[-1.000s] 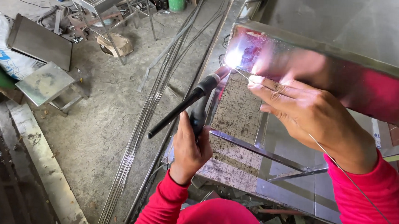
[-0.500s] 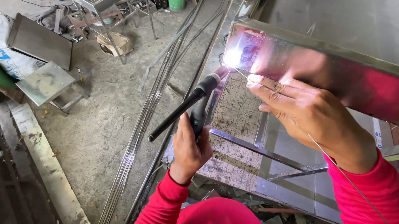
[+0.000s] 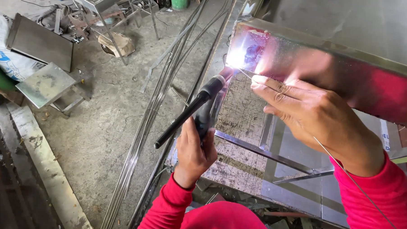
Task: TIG welding a stainless steel sheet to a metal frame to assemble a structure.
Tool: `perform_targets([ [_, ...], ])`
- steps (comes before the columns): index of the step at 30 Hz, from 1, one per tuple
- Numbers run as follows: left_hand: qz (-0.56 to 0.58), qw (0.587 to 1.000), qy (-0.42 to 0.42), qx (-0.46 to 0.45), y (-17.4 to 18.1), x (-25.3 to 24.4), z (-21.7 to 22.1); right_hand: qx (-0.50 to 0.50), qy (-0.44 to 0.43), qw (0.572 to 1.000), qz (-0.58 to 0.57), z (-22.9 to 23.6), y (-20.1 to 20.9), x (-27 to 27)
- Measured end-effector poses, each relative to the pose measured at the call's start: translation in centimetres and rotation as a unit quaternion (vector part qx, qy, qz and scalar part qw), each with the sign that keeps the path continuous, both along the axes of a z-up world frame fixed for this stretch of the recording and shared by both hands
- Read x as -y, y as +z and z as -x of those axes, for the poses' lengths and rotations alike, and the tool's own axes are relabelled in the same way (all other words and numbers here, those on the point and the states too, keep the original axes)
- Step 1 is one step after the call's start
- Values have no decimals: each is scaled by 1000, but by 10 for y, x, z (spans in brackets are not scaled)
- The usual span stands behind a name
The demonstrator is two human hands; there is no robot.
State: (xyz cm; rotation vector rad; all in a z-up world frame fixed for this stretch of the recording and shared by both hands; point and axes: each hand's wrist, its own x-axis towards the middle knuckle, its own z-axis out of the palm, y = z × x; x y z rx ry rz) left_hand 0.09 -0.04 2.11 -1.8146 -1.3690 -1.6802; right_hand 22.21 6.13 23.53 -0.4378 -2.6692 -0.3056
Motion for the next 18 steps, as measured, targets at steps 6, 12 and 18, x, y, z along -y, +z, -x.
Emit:
perform_targets([
  [6,-3,998,-8,67,-16,3,2,-11,29,999,22,0,4,0],
  [12,-6,976,-78,204,-9,16,6,-66,58,991,99,-10,-1,-3],
  [18,36,955,-114,272,-5,46,18,-115,115,971,174,-20,-3,5],
])
